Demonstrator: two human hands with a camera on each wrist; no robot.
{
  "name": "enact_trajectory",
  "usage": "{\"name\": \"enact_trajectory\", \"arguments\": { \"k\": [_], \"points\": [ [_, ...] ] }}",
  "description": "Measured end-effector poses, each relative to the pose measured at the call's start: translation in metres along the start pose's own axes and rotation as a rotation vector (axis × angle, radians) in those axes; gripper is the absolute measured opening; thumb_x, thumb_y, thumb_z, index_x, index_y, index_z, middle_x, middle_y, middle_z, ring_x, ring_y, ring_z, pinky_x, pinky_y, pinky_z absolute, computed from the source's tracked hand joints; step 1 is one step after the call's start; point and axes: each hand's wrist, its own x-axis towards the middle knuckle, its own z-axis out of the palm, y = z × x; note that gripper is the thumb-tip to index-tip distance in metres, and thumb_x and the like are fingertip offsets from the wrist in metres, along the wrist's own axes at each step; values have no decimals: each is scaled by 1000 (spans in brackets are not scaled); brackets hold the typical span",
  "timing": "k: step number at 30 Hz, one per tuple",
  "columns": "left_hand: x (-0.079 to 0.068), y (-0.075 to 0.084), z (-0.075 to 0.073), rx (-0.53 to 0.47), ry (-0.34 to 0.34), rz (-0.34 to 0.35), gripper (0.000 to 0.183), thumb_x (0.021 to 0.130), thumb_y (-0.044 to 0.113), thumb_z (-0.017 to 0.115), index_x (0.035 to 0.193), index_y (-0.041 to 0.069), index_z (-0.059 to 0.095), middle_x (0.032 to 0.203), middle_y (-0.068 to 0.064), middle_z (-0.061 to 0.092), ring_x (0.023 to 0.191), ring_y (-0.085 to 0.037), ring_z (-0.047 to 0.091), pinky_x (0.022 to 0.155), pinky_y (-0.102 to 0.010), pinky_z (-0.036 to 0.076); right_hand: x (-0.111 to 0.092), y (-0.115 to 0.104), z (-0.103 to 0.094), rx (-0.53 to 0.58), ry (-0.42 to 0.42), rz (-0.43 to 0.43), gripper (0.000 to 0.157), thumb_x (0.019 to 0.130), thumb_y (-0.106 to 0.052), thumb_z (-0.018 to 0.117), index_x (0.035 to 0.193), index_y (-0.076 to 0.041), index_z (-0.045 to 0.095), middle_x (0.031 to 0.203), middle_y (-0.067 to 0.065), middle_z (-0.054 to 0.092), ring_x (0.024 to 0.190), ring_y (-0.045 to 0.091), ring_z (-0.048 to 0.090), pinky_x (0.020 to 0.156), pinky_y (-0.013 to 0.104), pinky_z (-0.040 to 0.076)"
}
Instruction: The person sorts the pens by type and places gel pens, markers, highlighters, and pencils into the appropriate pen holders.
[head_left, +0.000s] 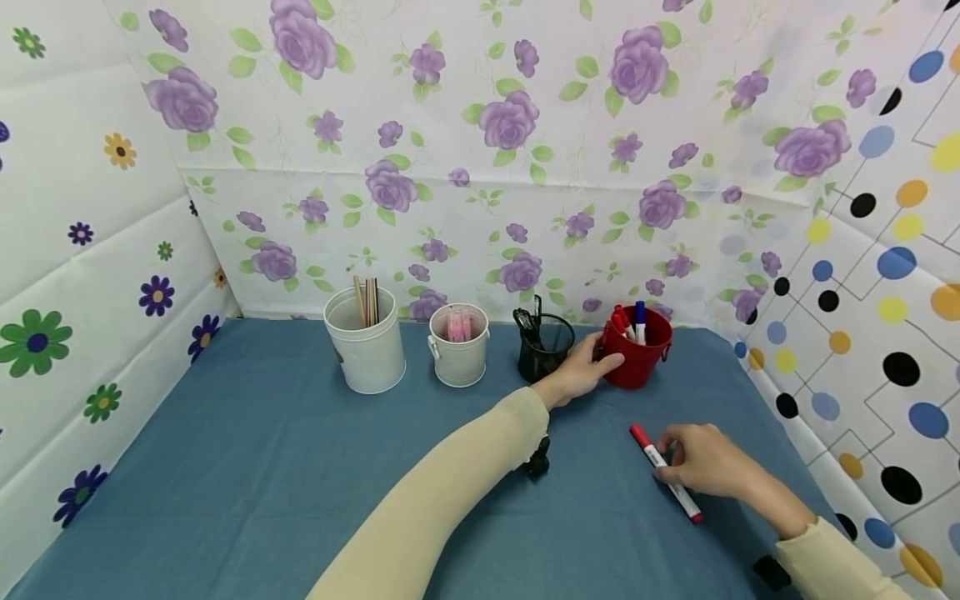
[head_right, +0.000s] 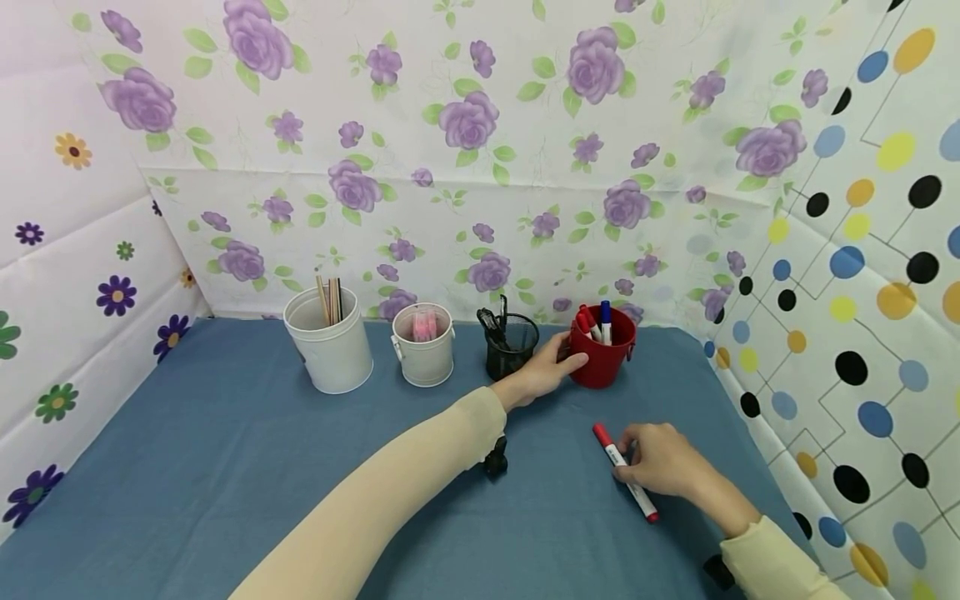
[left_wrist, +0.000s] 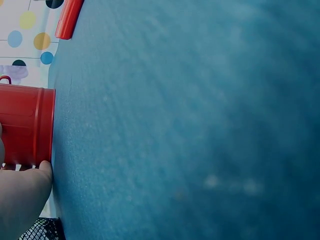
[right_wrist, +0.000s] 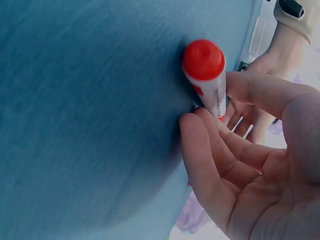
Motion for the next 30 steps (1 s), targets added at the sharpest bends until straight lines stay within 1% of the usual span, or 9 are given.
{"name": "enact_trajectory", "arguments": {
  "k": [7, 10, 13, 16, 22, 28, 30],
  "points": [
    [0, 0, 0, 1, -1, 3, 70, 111, 40, 58, 168, 15, 28, 167, -7, 40, 152, -25, 42, 120, -42, 44, 1, 0, 3, 59, -32, -24, 26, 90, -19, 86, 107, -5, 72, 70, -4, 63, 54, 14, 61, 50, 28, 51],
    [0, -1, 1, 2, 4, 3, 70, 111, 40, 58, 168, 15, 28, 167, -7, 40, 152, -25, 42, 121, -42, 44, 2, 1, 2, 93, -61, -55, 25, 92, -18, 84, 109, -5, 71, 71, -4, 64, 53, 14, 61, 50, 28, 52],
    [0, 0, 1, 6, 10, 3, 70, 111, 41, 59, 168, 15, 29, 167, -7, 40, 152, -25, 42, 121, -42, 44, 3, 1, -1, 131, -91, -90, 23, 94, -18, 81, 111, -5, 71, 72, -4, 65, 53, 13, 62, 51, 28, 54],
    [0, 0, 1, 14, 13, 1, 70, 110, 42, 59, 168, 15, 29, 167, -7, 40, 152, -25, 41, 121, -42, 44, 4, 0, -8, 166, -100, -103, 23, 95, -18, 78, 113, -5, 71, 76, -3, 66, 55, 14, 64, 52, 29, 55],
    [-1, 2, 2, 6, 9, -6, 71, 110, 43, 59, 168, 16, 29, 167, -7, 39, 153, -25, 41, 121, -42, 44, 4, 0, -29, 223, -45, -93, 28, 98, -21, 78, 118, -3, 70, 87, 2, 69, 64, 16, 69, 59, 30, 61],
    [-2, 2, 0, -8, -7, -4, 70, 111, 41, 58, 168, 16, 28, 168, -6, 38, 153, -25, 40, 121, -42, 43, 2, 4, -56, 282, 52, -76, 32, 101, -22, 76, 123, -2, 66, 96, 8, 71, 76, 17, 73, 69, 30, 64],
    [-2, 2, -1, -10, -10, -4, 70, 111, 41, 58, 169, 16, 27, 168, -6, 38, 153, -25, 40, 122, -42, 43, 2, 6, -65, 306, 80, -78, 34, 102, -22, 75, 126, -1, 64, 99, 10, 71, 79, 18, 74, 71, 32, 65]
  ]
}}
